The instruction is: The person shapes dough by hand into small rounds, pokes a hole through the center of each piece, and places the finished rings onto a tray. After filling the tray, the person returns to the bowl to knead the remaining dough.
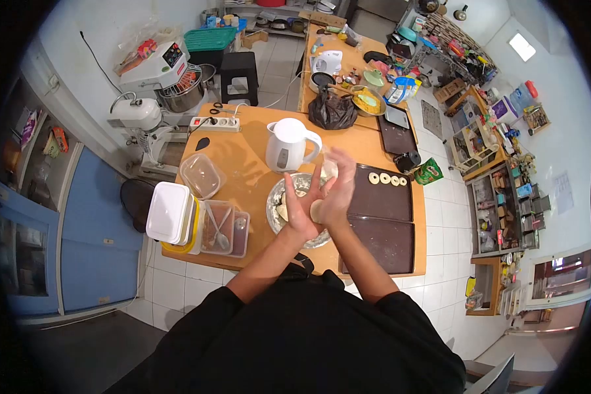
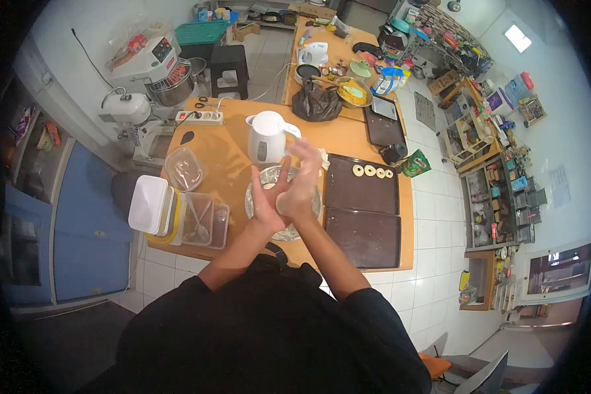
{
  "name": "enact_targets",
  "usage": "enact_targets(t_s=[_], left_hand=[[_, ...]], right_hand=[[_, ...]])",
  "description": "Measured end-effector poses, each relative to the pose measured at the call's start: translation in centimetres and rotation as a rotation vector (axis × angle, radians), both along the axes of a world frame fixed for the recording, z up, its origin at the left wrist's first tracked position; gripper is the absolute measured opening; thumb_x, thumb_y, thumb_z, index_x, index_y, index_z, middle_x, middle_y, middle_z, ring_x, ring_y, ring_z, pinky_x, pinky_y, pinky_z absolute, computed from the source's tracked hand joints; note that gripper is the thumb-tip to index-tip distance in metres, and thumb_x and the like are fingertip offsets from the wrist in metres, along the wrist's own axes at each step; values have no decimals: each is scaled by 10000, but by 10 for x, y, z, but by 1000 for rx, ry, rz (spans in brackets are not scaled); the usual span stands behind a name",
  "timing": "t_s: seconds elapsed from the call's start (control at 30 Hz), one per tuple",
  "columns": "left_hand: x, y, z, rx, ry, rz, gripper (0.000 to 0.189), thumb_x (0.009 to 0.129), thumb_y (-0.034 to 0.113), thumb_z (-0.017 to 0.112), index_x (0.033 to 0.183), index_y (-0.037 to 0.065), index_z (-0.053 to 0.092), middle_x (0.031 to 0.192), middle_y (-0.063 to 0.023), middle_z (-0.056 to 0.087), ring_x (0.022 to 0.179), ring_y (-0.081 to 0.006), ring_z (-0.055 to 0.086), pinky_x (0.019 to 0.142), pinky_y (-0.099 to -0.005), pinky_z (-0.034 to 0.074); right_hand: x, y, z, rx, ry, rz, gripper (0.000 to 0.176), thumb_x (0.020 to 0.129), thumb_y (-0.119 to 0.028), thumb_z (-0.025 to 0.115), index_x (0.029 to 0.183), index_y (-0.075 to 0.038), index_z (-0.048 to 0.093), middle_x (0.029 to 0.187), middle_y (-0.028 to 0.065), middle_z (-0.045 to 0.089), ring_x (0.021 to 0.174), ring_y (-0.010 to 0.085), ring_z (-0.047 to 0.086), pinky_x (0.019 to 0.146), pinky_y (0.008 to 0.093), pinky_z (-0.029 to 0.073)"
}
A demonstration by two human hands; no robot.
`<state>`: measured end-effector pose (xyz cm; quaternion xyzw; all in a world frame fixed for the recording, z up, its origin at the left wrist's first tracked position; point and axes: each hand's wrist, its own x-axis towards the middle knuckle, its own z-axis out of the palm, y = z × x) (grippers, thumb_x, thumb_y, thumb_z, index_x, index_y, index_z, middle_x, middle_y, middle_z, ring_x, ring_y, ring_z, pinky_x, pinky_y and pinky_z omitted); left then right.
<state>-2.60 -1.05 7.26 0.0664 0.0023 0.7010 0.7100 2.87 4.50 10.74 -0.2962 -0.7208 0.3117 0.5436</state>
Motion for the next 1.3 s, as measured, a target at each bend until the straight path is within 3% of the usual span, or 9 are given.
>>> enact_targets(t_s=[0.1, 0.23, 0.43, 0.57, 0.83, 0.93, 1.1, 1.17, 1.3], left_hand=[[-6, 2, -14, -130, -1, -36, 989, 739, 908, 326, 1527, 317, 240, 1592, -103, 190, 1460, -288, 195, 1156, -467, 210], [6, 8, -26, -85, 39, -50, 981, 745, 907, 300, 1533, 330, 206, 1594, -136, 168, 1430, -347, 263, 1139, -537, 234], [-1, 4, -16, -61, -96, -183, 991, 732, 915, 310, 1532, 340, 203, 1598, -98, 177, 1431, -340, 256, 1149, -506, 233], [11, 2, -8, 28, 27, -112, 967, 768, 892, 302, 1546, 336, 161, 1600, -69, 190, 1432, -296, 265, 1152, -474, 240], [9, -7, 3, 37, -57, -171, 945, 802, 865, 287, 1530, 264, 255, 1513, -26, 376, 1334, -249, 419, 1065, -429, 362], [21, -6, 9, -44, -4, -109, 925, 788, 868, 324, 1480, 256, 357, 1454, -46, 443, 1256, -262, 471, 1040, -463, 377], [16, -2, -18, 40, -110, -120, 1006, 779, 868, 349, 1477, 143, 342, 1468, -66, 421, 1332, -252, 415, 1117, -451, 307], [13, -7, -16, 16, -89, -152, 1026, 757, 887, 350, 1465, 145, 362, 1468, -73, 423, 1330, -255, 418, 1126, -460, 296], [13, -6, 3, 15, -24, -135, 1088, 740, 892, 384, 1515, 140, 251, 1519, -69, 340, 1369, -235, 368, 1123, -437, 307]], right_hand=[[6, 16, 22, -9, 318, -52, 553, 1007, -479, 279, 1113, -18, 564, 1273, 177, 478, 1215, 291, 430, 1062, 402, 289], [2, -9, 21, 497, -346, -218, 552, 1027, -437, 231, 1127, -6, 561, 1266, 189, 474, 1227, 352, 403, 1073, 447, 271], [3, 13, 3, -194, 282, -143, 535, 1013, -417, 293, 1196, 28, 529, 1283, 173, 475, 1228, 278, 414, 1073, 454, 259], [14, -2, 7, 447, -184, -206, 508, 996, -395, 314, 1152, 29, 547, 1296, 196, 449, 1188, 303, 421, 1049, 462, 272], [7, 17, 26, -571, 289, 188, 456, 1017, -343, 278, 1164, -4, 544, 1216, 198, 507, 1196, 321, 430, 1039, 444, 297], [15, 11, 29, 435, -309, -82, 357, 984, -258, 399, 1184, 4, 536, 1204, 209, 502, 1163, 371, 444, 1034, 439, 328], [6, -7, 34, 634, -380, -20, 432, 987, -368, 390, 1117, -3, 581, 1181, 199, 511, 1143, 365, 470, 1055, 522, 273], [-2, -2, 30, -123, 202, 168, 385, 947, -335, 457, 1100, -9, 593, 1194, 218, 493, 1164, 364, 434, 1018, 545, 292], [7, -12, 32, 586, -368, -67, 327, 969, -279, 423, 1091, -26, 591, 1197, 190, 497, 1162, 364, 430, 1022, 500, 302]])
